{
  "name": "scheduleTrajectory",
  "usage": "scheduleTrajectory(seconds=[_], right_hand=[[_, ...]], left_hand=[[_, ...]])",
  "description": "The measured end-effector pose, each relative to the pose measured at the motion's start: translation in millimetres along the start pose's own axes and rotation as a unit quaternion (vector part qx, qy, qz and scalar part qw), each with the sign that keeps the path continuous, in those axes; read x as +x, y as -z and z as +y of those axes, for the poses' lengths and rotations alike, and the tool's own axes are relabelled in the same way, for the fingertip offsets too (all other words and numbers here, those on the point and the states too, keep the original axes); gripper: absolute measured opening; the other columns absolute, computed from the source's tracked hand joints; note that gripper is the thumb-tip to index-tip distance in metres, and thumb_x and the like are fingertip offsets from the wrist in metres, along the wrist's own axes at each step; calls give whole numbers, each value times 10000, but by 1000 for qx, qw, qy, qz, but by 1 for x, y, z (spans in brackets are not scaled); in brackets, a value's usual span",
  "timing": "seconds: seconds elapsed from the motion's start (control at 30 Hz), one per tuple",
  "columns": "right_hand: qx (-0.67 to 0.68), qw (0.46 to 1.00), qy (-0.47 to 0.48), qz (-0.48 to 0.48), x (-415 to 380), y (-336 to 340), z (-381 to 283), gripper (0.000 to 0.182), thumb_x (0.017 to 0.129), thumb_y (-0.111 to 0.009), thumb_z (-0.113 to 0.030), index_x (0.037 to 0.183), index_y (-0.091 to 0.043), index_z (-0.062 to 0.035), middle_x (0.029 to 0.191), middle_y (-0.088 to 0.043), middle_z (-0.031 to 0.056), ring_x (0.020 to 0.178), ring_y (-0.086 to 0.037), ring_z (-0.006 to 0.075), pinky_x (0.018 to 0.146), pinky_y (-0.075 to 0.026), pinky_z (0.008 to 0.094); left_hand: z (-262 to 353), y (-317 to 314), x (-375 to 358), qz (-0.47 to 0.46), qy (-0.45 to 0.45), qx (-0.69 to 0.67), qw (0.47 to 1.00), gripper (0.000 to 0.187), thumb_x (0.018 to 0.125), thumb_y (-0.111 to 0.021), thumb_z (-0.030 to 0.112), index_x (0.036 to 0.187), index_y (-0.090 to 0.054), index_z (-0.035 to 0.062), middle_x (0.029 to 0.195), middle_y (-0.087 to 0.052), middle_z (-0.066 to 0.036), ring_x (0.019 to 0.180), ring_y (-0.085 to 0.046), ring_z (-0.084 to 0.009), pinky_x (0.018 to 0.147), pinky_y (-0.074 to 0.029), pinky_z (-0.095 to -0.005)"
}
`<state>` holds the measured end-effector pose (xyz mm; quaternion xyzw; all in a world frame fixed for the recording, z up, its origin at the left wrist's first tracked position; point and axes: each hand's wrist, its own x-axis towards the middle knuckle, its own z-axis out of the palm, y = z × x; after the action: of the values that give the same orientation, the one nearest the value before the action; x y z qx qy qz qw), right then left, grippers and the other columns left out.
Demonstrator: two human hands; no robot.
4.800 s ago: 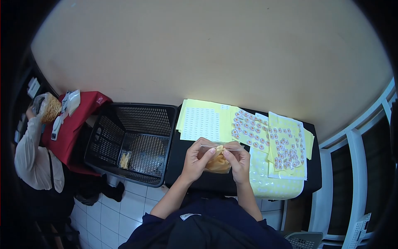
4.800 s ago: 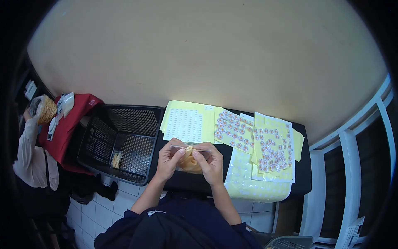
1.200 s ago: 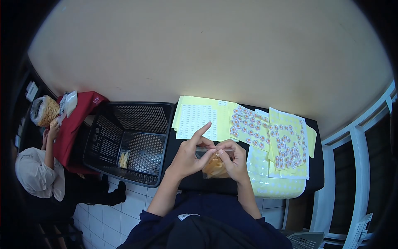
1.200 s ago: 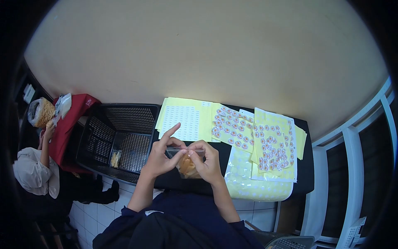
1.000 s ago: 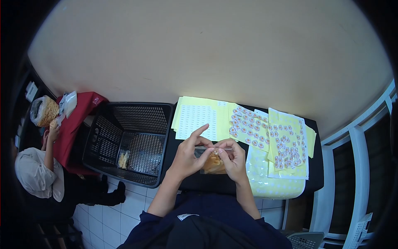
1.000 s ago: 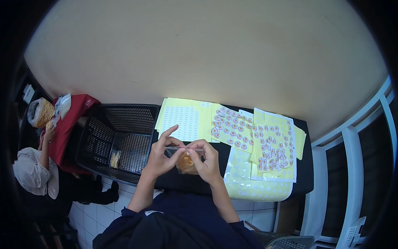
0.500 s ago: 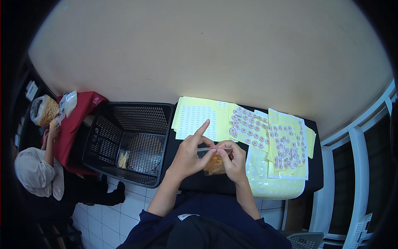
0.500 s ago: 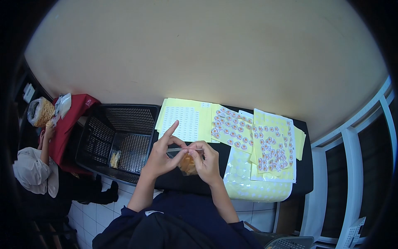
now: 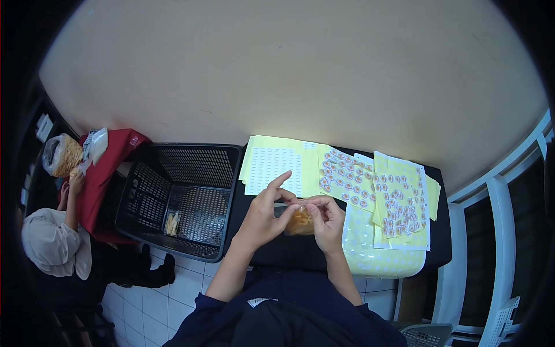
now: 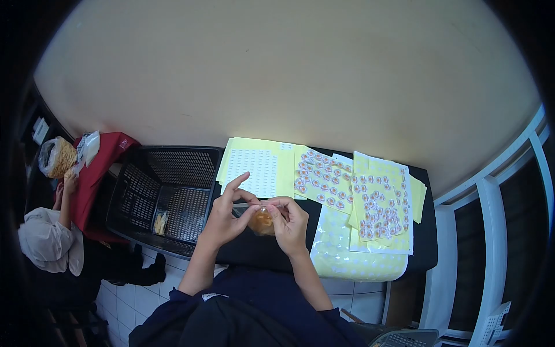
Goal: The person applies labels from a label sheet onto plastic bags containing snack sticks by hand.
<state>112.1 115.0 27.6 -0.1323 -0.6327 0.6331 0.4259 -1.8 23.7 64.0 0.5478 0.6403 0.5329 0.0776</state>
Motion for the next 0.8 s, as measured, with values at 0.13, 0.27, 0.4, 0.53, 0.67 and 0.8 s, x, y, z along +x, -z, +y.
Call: scheduleTrajectory(seconds=[0.13, 0.27, 0.4, 0.53, 0.67, 0.8], right_hand=[[-53, 998, 9, 14, -1, 2, 2, 105, 828, -541, -38, 883, -530, 51, 847, -601, 108, 803, -586, 132, 756, -464, 250], [10, 1000, -23, -7, 3, -2, -2, 103, 835, -522, -32, 902, -529, 45, 915, -585, 116, 864, -565, 124, 776, -452, 244], [15, 1000, -12, -7, 4, 3, 10, 103, 841, -497, -20, 920, -526, 39, 980, -558, 106, 884, -538, 111, 787, -440, 238], [0, 1000, 4, -17, 4, 0, 9, 102, 834, -503, -7, 920, -523, 44, 964, -555, 95, 852, -538, 111, 781, -442, 235], [-16, 1000, 9, 8, 5, -1, 5, 65, 807, -540, 9, 865, -552, 38, 961, -551, 101, 858, -545, 123, 771, -448, 230], [-49, 998, 35, 34, 7, -1, 7, 43, 774, -577, 10, 815, -579, 22, 923, -565, 102, 828, -564, 142, 744, -454, 233]], left_hand=[[2, -1, 1, -1, 5, -15, 1000, 603, 731, -607, 6, 1249, -298, -16, 765, -589, -105, 739, -601, -196, 693, -468, -288], [-1, -1, 1, 15, 16, 12, 1000, 485, 730, -603, 46, 1174, -413, 3, 760, -588, -89, 737, -589, -206, 715, -444, -314], [-2, 3, 4, -2, -33, 147, 989, 201, 703, -611, 76, 901, -599, 43, 770, -585, -58, 756, -553, -205, 713, -408, -312], [7, 1, 7, -16, -20, 170, 985, 80, 705, -613, 118, 752, -592, 57, 764, -571, -35, 763, -526, -206, 715, -363, -315], [6, -2, 8, 0, -53, 214, 975, 88, 704, -625, 135, 731, -567, 75, 740, -554, -5, 763, -516, -173, 712, -323, -303], [7, -4, 8, 5, -65, 237, 969, 75, 708, -616, 123, 740, -554, 98, 742, -547, 14, 759, -511, -150, 690, -297, -308]])
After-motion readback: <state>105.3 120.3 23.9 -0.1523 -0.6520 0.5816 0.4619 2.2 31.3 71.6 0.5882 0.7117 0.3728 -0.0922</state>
